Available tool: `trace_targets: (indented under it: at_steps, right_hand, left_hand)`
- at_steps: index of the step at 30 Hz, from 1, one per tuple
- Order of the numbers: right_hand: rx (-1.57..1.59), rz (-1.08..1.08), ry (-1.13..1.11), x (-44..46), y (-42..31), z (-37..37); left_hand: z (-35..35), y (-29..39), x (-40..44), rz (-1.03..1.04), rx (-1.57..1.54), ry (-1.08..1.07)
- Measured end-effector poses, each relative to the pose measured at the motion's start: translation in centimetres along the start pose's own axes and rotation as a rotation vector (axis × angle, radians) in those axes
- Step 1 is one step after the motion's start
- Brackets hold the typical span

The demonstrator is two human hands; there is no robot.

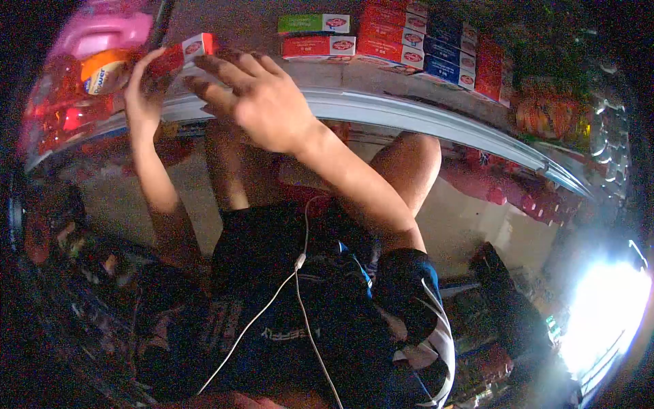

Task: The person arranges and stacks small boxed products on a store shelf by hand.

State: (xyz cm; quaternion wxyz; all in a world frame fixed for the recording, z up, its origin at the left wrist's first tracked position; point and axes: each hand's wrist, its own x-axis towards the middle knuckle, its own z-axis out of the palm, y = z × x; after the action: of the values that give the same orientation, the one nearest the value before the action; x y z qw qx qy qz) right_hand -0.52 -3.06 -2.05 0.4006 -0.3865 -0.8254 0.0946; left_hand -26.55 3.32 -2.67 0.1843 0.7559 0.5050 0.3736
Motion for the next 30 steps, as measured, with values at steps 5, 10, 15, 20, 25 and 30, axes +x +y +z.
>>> trace_targets:
  at_steps: [5, 10, 15, 20, 25, 30]
  right_hand:
    - [-0.081, 0.047, 0.145, -0.3, 2.1, -0.9]
    - [-0.254, -0.102, 0.294, 0.3, 5.3, -2.4]
    - [-0.21, -0.113, 0.358, 0.2, 6.5, -3.5]
    - [-0.2, 0.219, 0.198, 0.2, 3.8, -6.6]
    - [0.0, 0.039, 0.49, -0.7, 6.6, -4.4]
    - [-0.435, 0.401, 0.097, 0.0, 4.3, -6.1]
  left_hand:
    - [2.3, 2.6, 0.6, 0.012, -0.154, 0.196]
    - [5.4, 6.7, 2.7, 0.1, -0.231, 0.269]
    - [8.2, 8.8, 4.5, 0.051, -0.275, 0.221]
    - [9.8, 12.1, 5.3, -0.02, -0.447, 0.144]
    - [10.3, 11.6, 4.3, -0.07, -0.366, 0.058]
    - [10.5, 10.5, 4.1, -0.036, -0.404, -0.062]
